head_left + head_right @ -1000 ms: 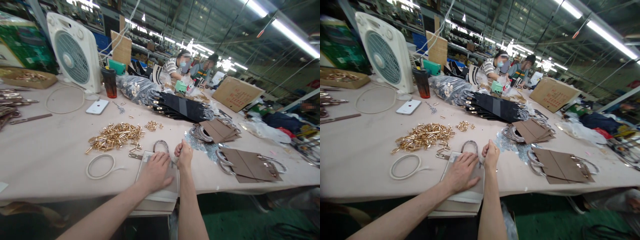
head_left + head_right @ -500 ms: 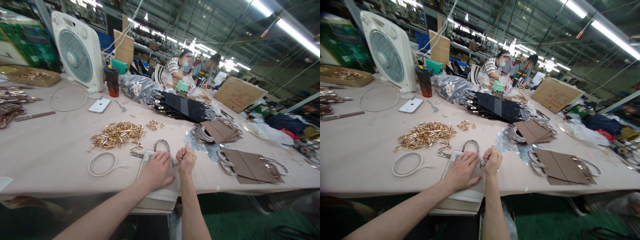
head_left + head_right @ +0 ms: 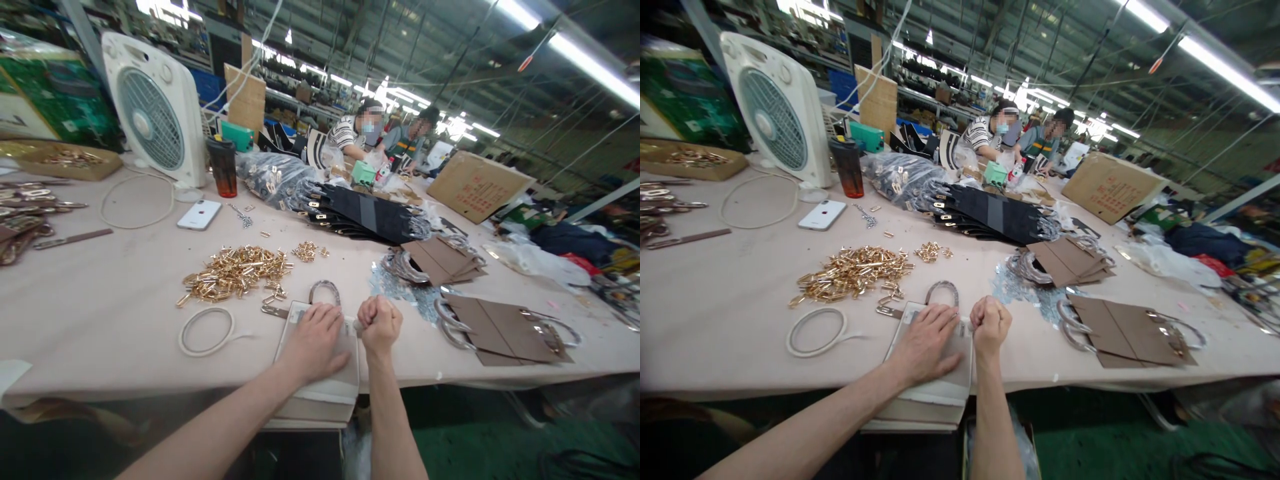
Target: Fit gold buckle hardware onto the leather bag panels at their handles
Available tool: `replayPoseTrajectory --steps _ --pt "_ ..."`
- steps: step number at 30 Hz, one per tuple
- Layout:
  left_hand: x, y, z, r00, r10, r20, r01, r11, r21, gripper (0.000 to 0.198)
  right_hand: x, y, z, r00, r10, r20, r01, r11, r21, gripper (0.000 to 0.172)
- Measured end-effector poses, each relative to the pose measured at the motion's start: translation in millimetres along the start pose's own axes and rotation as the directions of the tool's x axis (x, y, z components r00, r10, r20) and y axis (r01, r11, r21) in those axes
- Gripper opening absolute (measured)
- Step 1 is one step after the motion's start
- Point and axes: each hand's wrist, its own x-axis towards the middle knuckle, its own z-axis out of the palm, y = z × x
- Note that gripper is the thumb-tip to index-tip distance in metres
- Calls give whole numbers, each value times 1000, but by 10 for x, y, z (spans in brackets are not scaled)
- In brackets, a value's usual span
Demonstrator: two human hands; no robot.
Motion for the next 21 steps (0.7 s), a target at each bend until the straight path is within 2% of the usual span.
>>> replayPoseTrajectory --steps 2,4,7,9,11,16,21 --pt "-2 0 -7 1000 0 4 0 1000 1 66 22 -94 27 992 -123 -30 124 992 27 44" --pt "-2 1 -6 1000 -1 3 1 1000 0 65 15 -96 45 985 -171 -13 171 985 -5 45" --pt "3 5 6 1000 -2 -7 2 1000 0 64 -45 58 33 996 -3 88 13 993 -115 47" --pt "4 6 17 1000 2 -12 -2 1000 2 65 -95 162 3 991 103 83 -92 989 -118 46" --pt "2 5 26 1000 4 -20 -4 1000 6 66 -154 200 -40 993 118 31 -116 992 -54 45" --pt "-14 -6 44 998 15 -56 -15 1000 -13 67 -395 98 -207 990 38 -137 -17 988 152 44" --pt "-32 -2 35 996 4 -87 -8 999 -48 67 -559 99 -376 955 88 -283 4 951 309 45"
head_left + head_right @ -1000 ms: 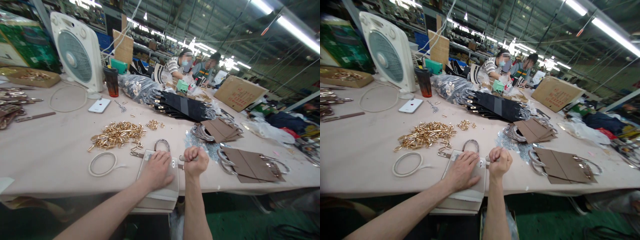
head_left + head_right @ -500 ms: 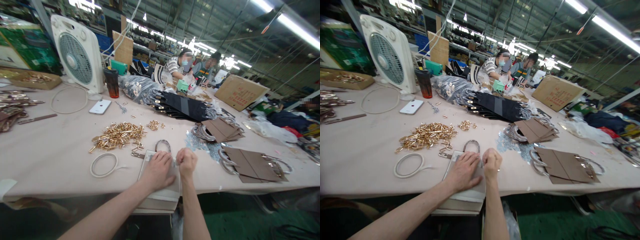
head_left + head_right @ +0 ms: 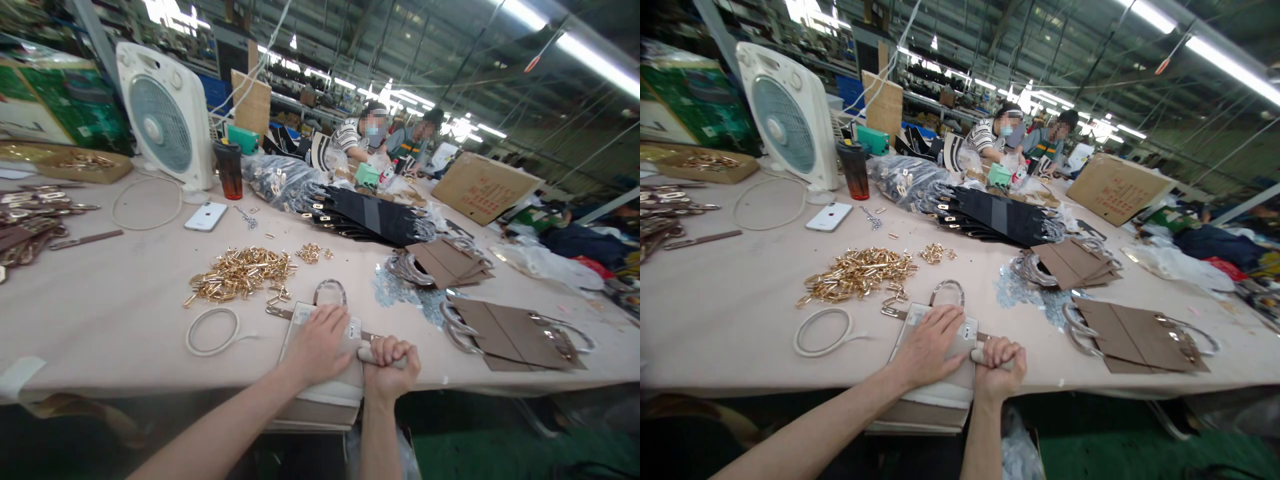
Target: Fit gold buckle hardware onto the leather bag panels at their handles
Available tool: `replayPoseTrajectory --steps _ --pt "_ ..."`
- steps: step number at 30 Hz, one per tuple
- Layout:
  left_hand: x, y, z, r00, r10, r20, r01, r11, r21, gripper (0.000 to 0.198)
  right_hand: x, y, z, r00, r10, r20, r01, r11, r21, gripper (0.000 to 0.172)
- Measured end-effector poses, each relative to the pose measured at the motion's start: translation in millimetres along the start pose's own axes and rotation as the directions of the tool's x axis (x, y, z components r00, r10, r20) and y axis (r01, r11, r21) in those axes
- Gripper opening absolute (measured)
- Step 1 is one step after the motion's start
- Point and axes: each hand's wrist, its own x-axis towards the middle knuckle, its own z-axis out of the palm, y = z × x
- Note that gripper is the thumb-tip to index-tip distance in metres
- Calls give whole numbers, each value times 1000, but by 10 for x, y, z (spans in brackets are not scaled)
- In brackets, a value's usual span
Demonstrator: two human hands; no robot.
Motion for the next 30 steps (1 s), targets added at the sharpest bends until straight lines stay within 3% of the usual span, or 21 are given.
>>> replayPoseTrajectory --steps 3,8,14,20,25,30 --pt "-27 9 -42 999 -19 -39 18 1000 -25 65 15 26 -31 999 34 11 -34 999 -5 44" --pt "-81 -54 -158 975 -152 -162 145 988 -52 50 32 28 -7 998 30 54 -26 997 -74 45" --pt "-118 -245 -226 994 -81 -76 75 994 -81 38 -1 31 -11 998 14 64 -8 996 -91 44" --pt "-148 -311 -210 993 -67 -95 58 994 -98 28 -13 34 -9 998 -6 64 11 996 -91 43" --pt "-143 -325 -181 991 -72 -113 59 991 -116 27 -22 -75 206 992 -18 126 39 986 -162 38" --pt "-119 -325 -171 989 -94 -116 78 988 -136 25 -51 -64 557 966 -77 247 107 988 -112 42"
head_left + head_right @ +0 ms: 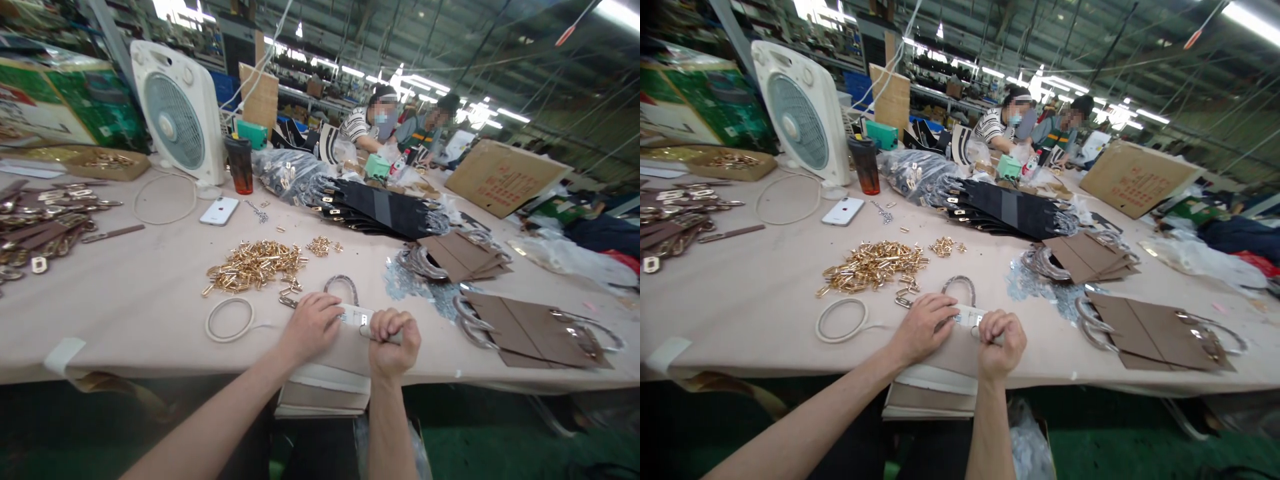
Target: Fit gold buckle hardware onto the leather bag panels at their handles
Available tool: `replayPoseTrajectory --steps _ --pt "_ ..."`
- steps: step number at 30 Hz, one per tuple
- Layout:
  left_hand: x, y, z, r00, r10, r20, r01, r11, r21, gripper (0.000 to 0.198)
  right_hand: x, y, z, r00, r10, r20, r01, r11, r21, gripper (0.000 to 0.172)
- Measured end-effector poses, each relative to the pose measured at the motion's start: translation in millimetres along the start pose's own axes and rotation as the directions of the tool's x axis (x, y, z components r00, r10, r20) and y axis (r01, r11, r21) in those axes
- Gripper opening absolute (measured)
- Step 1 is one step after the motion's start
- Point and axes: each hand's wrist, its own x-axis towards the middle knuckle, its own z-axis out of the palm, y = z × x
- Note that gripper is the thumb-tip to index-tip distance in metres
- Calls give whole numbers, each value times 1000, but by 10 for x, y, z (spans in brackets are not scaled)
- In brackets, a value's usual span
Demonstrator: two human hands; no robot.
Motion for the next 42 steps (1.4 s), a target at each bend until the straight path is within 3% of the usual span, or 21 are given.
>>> replayPoseTrajectory --steps 4,9,25,30,36,40,42 --pt "15 13 -14 999 2 35 -2 1000 23 27 -5 164 160 999 -20 28 20 1000 -13 42" --pt "15 11 -28 999 -1 49 0 1000 22 24 -73 338 166 998 -49 48 51 998 -24 42" --pt "52 5 -32 997 -33 74 34 999 -13 19 -127 481 240 987 -154 37 158 971 -181 38" --pt "68 24 -43 993 -58 98 58 998 -1 14 -41 532 289 997 -63 42 72 960 -271 42" --pt "51 9 -59 993 -51 107 54 998 -23 13 70 514 376 995 56 81 -3 838 -546 47" --pt "25 27 -74 994 -30 105 35 998 -46 25 57 497 379 995 57 79 3 791 -612 45" --pt "11 40 -73 995 -24 97 29 999 -45 36 41 474 354 996 64 64 -15 810 -586 46"
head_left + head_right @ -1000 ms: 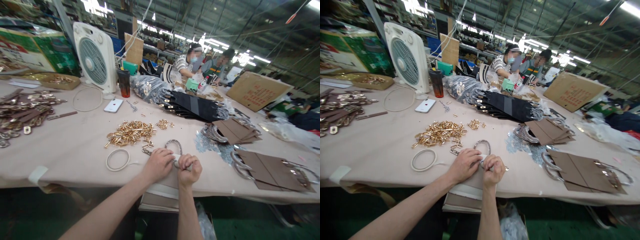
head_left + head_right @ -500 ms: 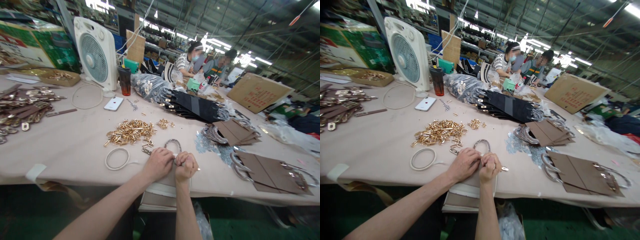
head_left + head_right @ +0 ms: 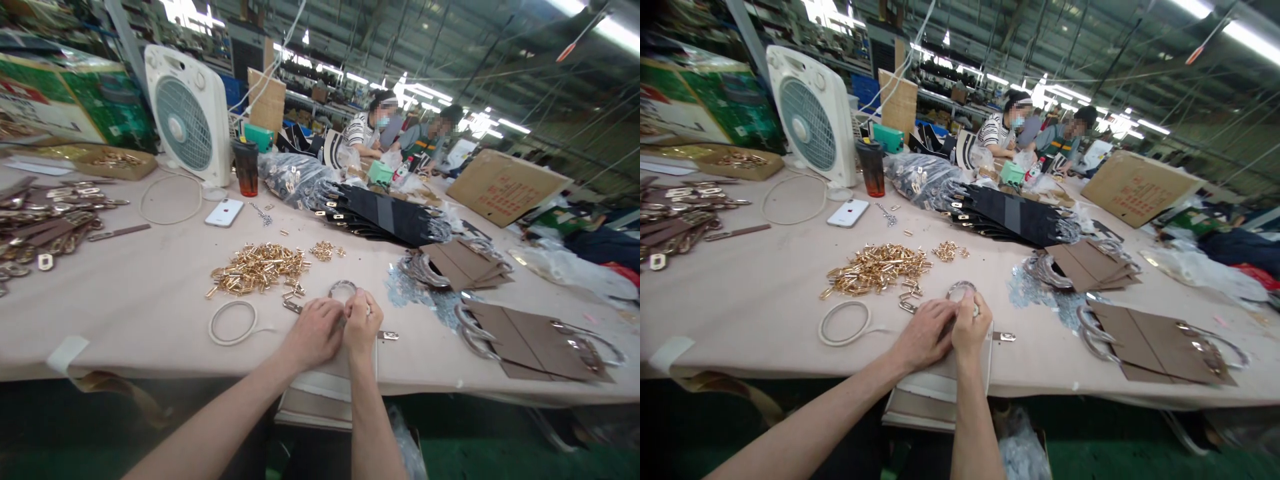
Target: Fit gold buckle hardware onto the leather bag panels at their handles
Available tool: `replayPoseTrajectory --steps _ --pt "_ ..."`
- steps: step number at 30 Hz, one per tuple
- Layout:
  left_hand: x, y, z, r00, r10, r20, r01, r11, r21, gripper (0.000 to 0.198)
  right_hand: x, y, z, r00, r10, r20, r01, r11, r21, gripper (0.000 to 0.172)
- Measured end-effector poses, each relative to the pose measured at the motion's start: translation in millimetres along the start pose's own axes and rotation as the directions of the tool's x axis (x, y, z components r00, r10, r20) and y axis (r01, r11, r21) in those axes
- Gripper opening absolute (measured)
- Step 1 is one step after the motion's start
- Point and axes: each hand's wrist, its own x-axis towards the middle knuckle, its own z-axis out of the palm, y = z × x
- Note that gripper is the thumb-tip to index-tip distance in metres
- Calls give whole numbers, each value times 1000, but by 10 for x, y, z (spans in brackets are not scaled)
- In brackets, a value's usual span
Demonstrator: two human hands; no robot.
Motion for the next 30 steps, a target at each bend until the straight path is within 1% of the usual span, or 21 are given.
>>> replayPoseTrajectory --steps 2,3,5,7,9,12,17,20,23,25,27,30 --pt "-14 5 13 1000 -6 -10 7 999 31 45 2 -17 -62 998 53 -18 -50 989 138 47" --pt "-20 5 22 1000 -14 -15 14 998 54 47 17 -32 -103 996 82 -43 -70 970 233 47" --pt "-29 -1 41 1000 -22 -17 24 995 95 46 72 -71 -195 984 129 -124 -69 912 403 44" --pt "-34 -4 57 1000 -18 -14 20 993 120 44 151 -105 -267 968 169 -184 -56 866 496 43" --pt "-34 0 64 1000 -15 -17 17 990 139 43 233 -113 -287 963 216 -160 -100 840 533 43" --pt "-29 14 58 999 -28 -18 31 985 168 41 324 -68 -206 954 289 -77 -204 819 537 44" --pt "-26 -2 35 1000 -24 20 20 982 187 42 415 29 -10 931 362 -38 -302 827 475 43" --pt "-30 -29 34 999 -18 34 11 982 188 42 472 38 37 918 396 18 -368 833 413 43" --pt "-30 -40 38 999 -34 26 28 980 199 40 505 32 58 905 421 58 -410 829 382 45" --pt "-26 -35 38 999 -40 25 34 979 202 39 501 34 68 910 410 59 -402 837 371 46" --pt "-18 -24 36 999 -42 27 36 979 200 38 478 39 69 927 372 48 -365 867 338 45" --pt "-6 -12 36 999 -44 24 38 980 196 37 420 27 52 965 258 51 -263 933 244 48"
